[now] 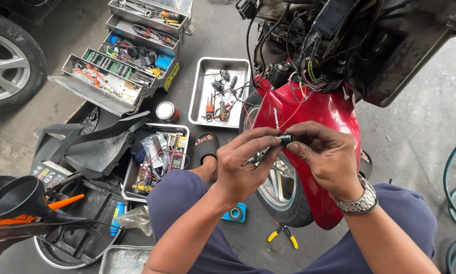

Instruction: Repairing and connecting the electrical wiring harness on the front of a motorcycle.

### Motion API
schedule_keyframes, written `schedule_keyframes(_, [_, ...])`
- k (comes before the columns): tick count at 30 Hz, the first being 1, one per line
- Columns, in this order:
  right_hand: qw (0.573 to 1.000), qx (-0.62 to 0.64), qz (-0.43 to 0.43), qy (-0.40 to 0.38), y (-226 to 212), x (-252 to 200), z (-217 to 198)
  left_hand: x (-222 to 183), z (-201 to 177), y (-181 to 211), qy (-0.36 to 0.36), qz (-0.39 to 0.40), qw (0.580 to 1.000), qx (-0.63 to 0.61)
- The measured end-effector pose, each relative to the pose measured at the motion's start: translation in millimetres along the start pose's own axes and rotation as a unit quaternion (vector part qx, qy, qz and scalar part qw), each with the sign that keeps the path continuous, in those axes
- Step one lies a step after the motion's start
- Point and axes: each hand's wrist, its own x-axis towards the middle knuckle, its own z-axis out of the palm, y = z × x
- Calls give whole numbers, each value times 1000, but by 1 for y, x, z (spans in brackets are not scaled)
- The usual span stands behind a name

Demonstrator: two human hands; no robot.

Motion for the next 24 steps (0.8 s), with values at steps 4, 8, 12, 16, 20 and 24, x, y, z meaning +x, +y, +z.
schedule_keyframes(4, [1000,3,3,10,-3,-1,4,-1,0,-4,-2,19,999,26])
schedule_keyframes(8, [1000,26,-8,6,-1,0,5,2,1,-7,-2,40,999,23])
schedule_keyframes(12, [999,48,-6,7,-5,-1,6,1,3,-7,-4,39,999,20])
schedule_keyframes(16, [996,87,24,10,2,0,3,4,3,-10,-15,31,999,5])
schedule_keyframes(20, [957,270,92,55,24,9,-12,12,4,-23,-29,-53,997,-49])
schedule_keyframes(24, [939,306,135,79,25,19,-23,28,24,-48,-27,-29,999,26])
